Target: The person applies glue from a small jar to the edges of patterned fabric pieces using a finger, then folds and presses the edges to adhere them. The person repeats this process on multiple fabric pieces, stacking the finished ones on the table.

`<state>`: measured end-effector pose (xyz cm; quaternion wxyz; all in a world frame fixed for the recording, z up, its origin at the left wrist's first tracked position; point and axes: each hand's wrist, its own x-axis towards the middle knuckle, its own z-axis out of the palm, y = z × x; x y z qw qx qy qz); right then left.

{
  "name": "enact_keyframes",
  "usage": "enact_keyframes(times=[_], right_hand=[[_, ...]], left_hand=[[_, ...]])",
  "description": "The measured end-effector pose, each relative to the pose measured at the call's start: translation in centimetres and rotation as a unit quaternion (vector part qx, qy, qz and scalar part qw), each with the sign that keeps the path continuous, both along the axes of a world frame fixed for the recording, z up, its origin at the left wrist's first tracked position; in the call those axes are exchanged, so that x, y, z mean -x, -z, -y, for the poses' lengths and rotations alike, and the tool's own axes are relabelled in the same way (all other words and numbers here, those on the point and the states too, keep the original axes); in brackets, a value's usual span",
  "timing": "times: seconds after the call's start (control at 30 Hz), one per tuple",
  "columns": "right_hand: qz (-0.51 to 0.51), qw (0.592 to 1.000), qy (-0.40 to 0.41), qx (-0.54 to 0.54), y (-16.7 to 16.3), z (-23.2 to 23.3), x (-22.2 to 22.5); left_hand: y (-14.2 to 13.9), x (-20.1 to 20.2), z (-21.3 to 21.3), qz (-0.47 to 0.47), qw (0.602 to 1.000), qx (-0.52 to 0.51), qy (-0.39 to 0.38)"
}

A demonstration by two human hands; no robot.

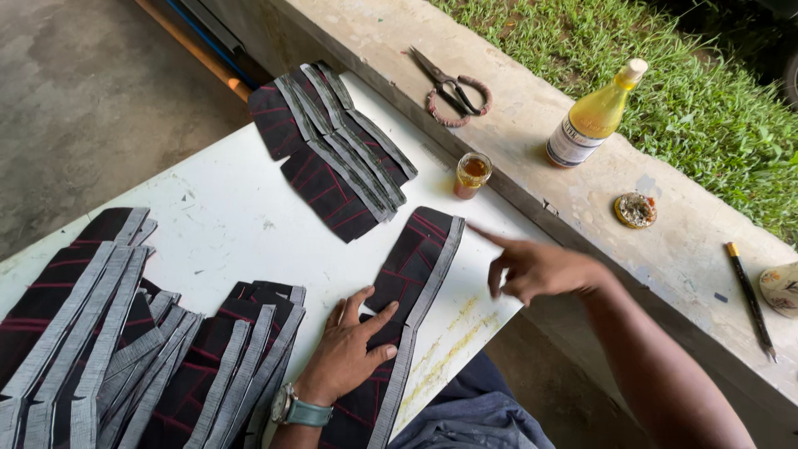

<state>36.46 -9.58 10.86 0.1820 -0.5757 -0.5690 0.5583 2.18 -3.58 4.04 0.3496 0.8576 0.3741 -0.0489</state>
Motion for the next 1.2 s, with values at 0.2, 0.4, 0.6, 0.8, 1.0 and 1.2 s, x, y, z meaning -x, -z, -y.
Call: enact_keyframes(times=[0.2, 0.4, 0.6, 0.8, 1.0, 1.2], right_hand=[[0.039, 0.992, -0.041, 0.115, 4.0, 0.6, 3.6], [0.151, 0.983, -0.090, 0.060, 2.9, 1.7, 6.5], [0.240, 0.960, -0.122, 0.076, 1.8, 2.2, 9.4], [0.338, 0.923, -0.177, 0.042, 0.7, 3.2, 11.6], [0.442, 0.876, -0.190, -0.030, 3.2, 4.7, 13.2], [0.470, 0.861, -0.183, -0.059, 6.9, 5.3, 12.8]], left_hand=[[0.3, 0.1, 0.1, 0.014, 1.000, -0.016, 0.003], [0.7, 0.3, 0.1, 0.029, 0.999, -0.028, 0.005], [1.1, 0.5, 0.2, 0.041, 0.999, -0.031, 0.001], [1.3, 0.6, 0.3, 0.053, 0.998, -0.038, 0.005], [1.2, 0.6, 0.4, 0.040, 0.998, -0.040, 0.003], [1.2, 0.6, 0.5, 0.049, 0.997, -0.052, 0.005]])
